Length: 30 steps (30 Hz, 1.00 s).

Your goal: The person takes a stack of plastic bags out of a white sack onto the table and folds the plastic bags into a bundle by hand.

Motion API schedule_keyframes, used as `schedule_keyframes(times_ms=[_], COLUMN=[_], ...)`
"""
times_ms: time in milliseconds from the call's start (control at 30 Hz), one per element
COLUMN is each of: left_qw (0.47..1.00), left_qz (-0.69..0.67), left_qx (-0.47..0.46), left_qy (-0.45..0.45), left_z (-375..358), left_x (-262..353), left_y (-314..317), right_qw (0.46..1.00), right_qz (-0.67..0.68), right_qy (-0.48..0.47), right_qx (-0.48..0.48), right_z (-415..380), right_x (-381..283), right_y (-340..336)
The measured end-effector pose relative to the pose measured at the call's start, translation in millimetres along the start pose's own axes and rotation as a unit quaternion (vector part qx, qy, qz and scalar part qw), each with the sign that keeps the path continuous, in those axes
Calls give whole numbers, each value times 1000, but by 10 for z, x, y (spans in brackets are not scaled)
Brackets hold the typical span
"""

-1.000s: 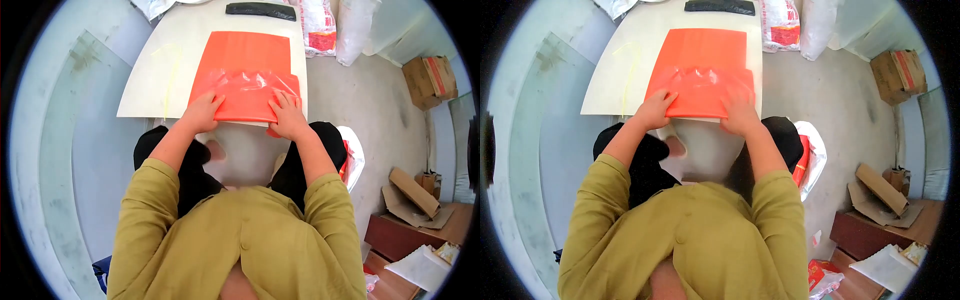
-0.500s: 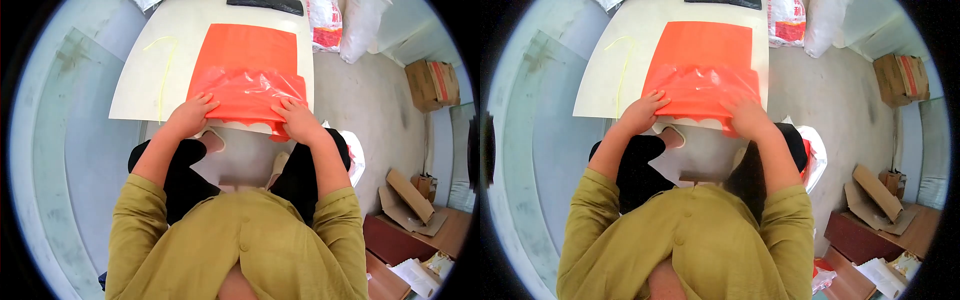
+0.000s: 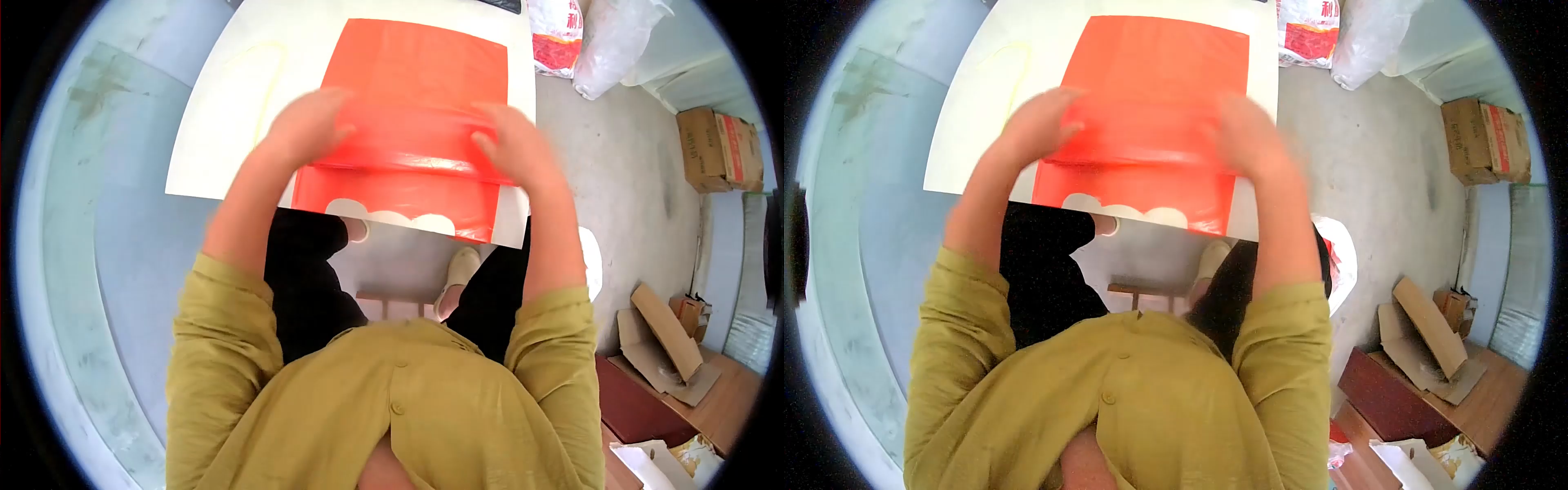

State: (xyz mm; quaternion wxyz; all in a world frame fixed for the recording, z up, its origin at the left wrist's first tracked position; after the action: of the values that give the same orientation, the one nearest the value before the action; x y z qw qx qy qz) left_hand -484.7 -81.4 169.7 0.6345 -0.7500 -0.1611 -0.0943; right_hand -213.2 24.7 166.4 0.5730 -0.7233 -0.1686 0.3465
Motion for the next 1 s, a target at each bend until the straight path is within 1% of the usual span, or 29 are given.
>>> schedule_keyframes(times_ms=[33, 100, 133, 200, 233, 300, 433, 467, 567, 600, 667, 800, 900, 967, 1000], left_qw=[998, 979, 980, 978, 981, 985, 989, 988, 986, 986, 980, 970, 978, 997, 994], left_qz=[-13, -39, -10, 50, 35, 8, 36, 46, 72, 81, 98, 105, 91, 73, 63], left_qx=[15, 44, 49, 58, 56, 57, 44, 49, 64, 69, 94, 152, 121, -19, -90], left_qy=[66, 195, 194, 193, 183, 164, 135, 136, 135, 131, 143, 160, 146, 36, -18], left_z=[-46, -240, -274, -307, -284, -235, -230, -231, -178, -163, -101, -104, -93, -83, -109], left_x=[136, 380, 432, 511, 480, 423, 336, 298, 337, 340, 280, 297, 311, 511, 567], left_y=[87, 366, 484, 659, 705, 722, 643, 642, 676, 692, 797, 738, 693, 484, 419], right_qw=[999, 995, 990, 992, 992, 990, 989, 988, 989, 985, 986, 982, 990, 987, 976], right_qz=[25, -16, -36, -49, -57, -61, -78, -72, -81, -90, -96, -115, -95, -151, -177], right_qy=[-23, -88, -121, -113, -109, -117, -119, -125, -105, -104, -100, -109, -76, 35, 91], right_qx=[1, 47, 70, 40, 26, 41, 40, 63, 72, 102, 94, 102, 78, -31, -86], right_z=[-49, -235, -293, -293, -299, -278, -224, -238, -220, -223, -206, -208, -213, -120, -96], right_x=[-108, -225, -266, -223, -205, -164, -180, -192, -241, -255, -215, -197, -132, -33, 34], right_y=[62, 294, 386, 539, 585, 594, 588, 606, 666, 680, 709, 601, 403, 180, 71])
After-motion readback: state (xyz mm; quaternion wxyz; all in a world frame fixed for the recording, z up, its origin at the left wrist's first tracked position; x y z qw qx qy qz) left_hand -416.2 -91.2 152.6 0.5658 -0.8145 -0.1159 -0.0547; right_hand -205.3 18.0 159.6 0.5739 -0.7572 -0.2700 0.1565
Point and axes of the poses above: each hand's wrist, its own z-axis towards the middle knuckle, its own y-axis out of the palm, x = y × z, the point moved 7 cm from there along z, towards the middle knuckle, and after that the axes turned 6 degrees about -z, right-handed, at the moved point
